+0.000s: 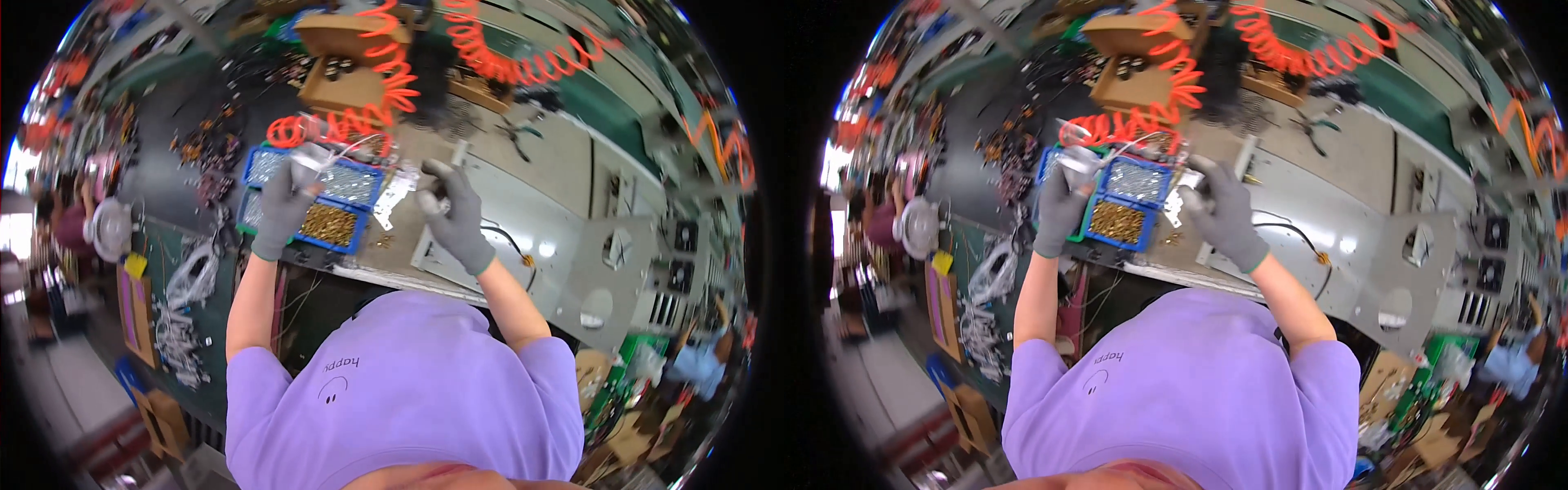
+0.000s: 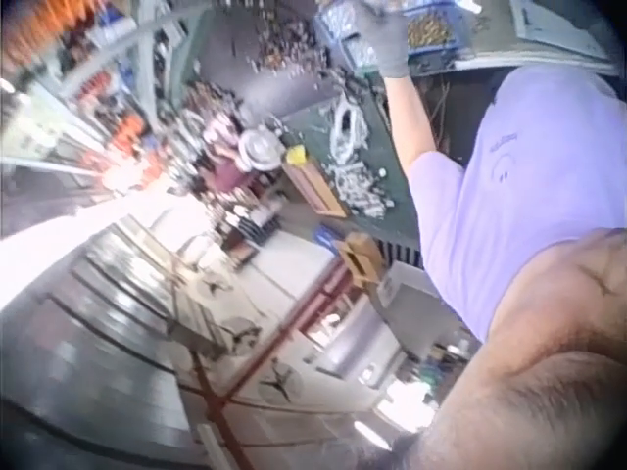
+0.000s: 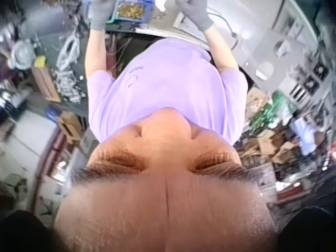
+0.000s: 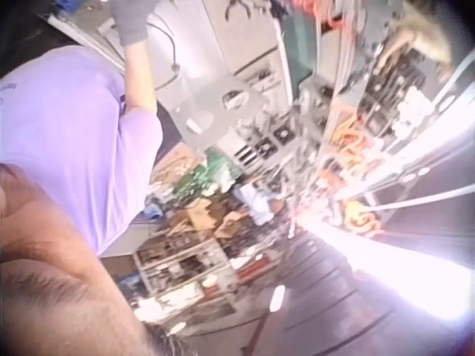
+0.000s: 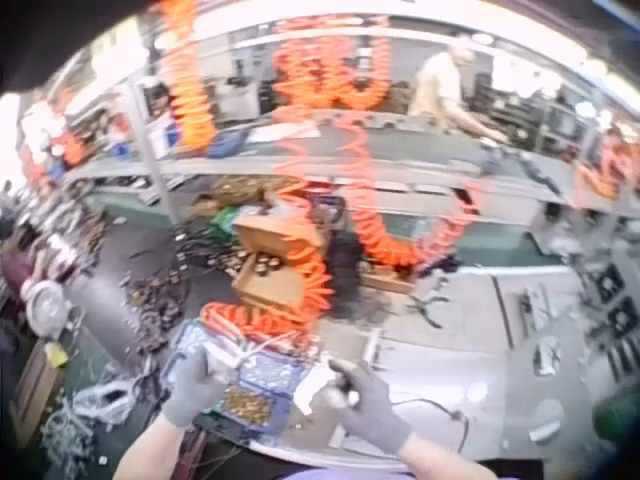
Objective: Installing electronic components, fans, and wiring onto a metal chassis.
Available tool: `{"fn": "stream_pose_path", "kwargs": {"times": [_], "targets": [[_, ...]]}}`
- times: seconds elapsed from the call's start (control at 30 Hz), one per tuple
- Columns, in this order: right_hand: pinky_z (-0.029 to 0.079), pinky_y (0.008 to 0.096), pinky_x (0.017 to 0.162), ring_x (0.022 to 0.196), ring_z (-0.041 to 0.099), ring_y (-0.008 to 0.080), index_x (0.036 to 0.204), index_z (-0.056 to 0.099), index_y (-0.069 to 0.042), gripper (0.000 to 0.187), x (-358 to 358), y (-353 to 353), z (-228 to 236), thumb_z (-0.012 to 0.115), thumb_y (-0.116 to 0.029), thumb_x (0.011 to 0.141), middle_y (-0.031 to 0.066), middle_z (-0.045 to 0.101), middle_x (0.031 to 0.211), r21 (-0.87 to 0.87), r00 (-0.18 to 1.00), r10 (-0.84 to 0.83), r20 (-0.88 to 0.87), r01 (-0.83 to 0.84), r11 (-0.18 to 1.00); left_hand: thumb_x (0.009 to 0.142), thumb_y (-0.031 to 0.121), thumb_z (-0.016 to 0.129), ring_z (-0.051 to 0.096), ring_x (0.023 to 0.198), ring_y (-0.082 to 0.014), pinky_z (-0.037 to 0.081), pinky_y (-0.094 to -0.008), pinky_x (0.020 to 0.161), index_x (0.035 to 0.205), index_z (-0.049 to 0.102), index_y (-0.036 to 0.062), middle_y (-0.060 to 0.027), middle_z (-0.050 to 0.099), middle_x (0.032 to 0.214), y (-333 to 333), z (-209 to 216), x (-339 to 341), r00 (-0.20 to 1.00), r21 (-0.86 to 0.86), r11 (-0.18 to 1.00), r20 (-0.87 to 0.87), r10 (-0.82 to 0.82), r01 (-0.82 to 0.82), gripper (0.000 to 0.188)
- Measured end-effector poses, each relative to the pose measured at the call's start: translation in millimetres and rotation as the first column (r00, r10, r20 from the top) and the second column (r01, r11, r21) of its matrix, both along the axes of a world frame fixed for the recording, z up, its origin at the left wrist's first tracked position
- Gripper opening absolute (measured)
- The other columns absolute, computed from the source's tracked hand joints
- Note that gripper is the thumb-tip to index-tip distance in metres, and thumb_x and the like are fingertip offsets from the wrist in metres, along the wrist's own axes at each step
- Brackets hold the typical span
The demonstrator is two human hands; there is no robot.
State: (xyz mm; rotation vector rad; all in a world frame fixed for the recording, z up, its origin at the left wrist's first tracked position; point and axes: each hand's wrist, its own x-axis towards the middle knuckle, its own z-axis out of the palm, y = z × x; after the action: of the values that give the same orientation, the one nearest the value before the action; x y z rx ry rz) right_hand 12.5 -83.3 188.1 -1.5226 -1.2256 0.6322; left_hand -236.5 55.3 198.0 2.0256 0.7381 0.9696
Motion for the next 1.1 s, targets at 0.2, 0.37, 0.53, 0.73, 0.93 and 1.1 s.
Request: {"fn": "stream_pose_path", "kwargs": {"times": [0.2, 0.37, 0.53, 0.73, 0.93, 1.1], "targets": [[0.046, 0.0429, 0.081, 0.1, 0.055, 0.0366, 0.136, 0.03, -0.005, 0.081, 56.7, -49.5, 11.2, 0.064, -0.046, 0.075, 0.0217, 0.053, 0.114, -0.005, 0.947, 0.293, 0.132, -0.295, 0.955, 0.068, 0.004, 0.06, 0.054, 0.096, -0.0232, 0.038, -0.0388, 0.091, 0.105, 0.057, 0.0134, -0.0053, 0.057, 0.097, -38.1, 22.0, 128.9, 0.692, 0.515, 0.573, -0.709, -0.133, 0.638, 0.038], [0.044, 0.0414, 0.08, 0.094, 0.056, 0.035, 0.128, 0.034, 0.002, 0.073, 56.3, -65.0, -29.5, 0.06, -0.045, 0.079, 0.0246, 0.054, 0.102, -0.439, 0.936, 0.311, -0.164, -0.351, 0.827, 0.071, 0.01, 0.058, 0.053, 0.101, -0.0204, 0.035, -0.0388, 0.098, 0.103, 0.057, 0.0186, -0.0025, 0.056, 0.097, -58.3, 14.4, 173.2, 0.65, 0.535, 0.432, -0.738, -0.179, 0.726, 0.034], [0.046, 0.0475, 0.072, 0.079, 0.06, 0.04, 0.124, 0.03, 0.005, 0.062, 62.6, -62.5, -53.5, 0.054, -0.036, 0.085, 0.0261, 0.059, 0.082, -0.117, 0.975, 0.123, -0.186, -0.147, 0.982, 0.081, 0.026, 0.062, 0.05, 0.108, -0.023, 0.036, -0.0386, 0.098, 0.121, 0.046, 0.0054, -0.0079, 0.053, 0.112, -91.7, -5.7, 199.7, 0.998, 0.143, 0.989, -0.064, -0.027, 0.035, 0.048], [0.046, 0.045, 0.066, 0.072, 0.061, 0.037, 0.114, 0.04, 0.003, 0.057, 63.9, -52.2, -44.5, 0.054, -0.043, 0.084, 0.0238, 0.06, 0.087, -0.22, 0.926, 0.229, -0.3, -0.301, 0.928, 0.088, 0.032, 0.055, 0.053, 0.098, -0.0156, 0.042, -0.0279, 0.085, 0.12, 0.047, -0.0031, -0.0104, 0.055, 0.116, -101.6, -38.2, 220.4, 0.977, -0.728, 0.685, 0.136, 0.161, -0.012, 0.048], [0.049, 0.0346, 0.067, 0.074, 0.064, 0.0224, 0.119, 0.054, -0.007, 0.048, 133.0, -39.5, -64.2, 0.057, -0.039, 0.084, 0.0133, 0.064, 0.093, -0.181, 0.939, 0.309, -0.148, -0.333, 0.925, 0.09, 0.028, 0.051, 0.052, 0.081, -0.0092, 0.043, -0.0243, 0.072, 0.116, 0.051, -0.0036, -0.0073, 0.06, 0.104, -75.8, -45.8, 214.3, 0.996, -0.616, 0.787, 0.035, 0.081, -0.042, 0.041], [0.049, 0.0364, 0.073, 0.079, 0.064, 0.0292, 0.105, 0.059, -0.001, 0.034, 207.4, -16.2, -94.5, 0.055, -0.028, 0.085, 0.0174, 0.065, 0.092, -0.262, 0.993, -0.108, -0.053, 0.091, 0.961, 0.091, 0.023, 0.049, 0.05, 0.072, -0.0082, 0.042, -0.0248, 0.068, 0.115, 0.052, -0.0053, -0.0074, 0.062, 0.098, -57.4, -48.3, 200.7, 0.988, -0.696, 0.707, -0.027, 0.149, -0.126, 0.037]]}}
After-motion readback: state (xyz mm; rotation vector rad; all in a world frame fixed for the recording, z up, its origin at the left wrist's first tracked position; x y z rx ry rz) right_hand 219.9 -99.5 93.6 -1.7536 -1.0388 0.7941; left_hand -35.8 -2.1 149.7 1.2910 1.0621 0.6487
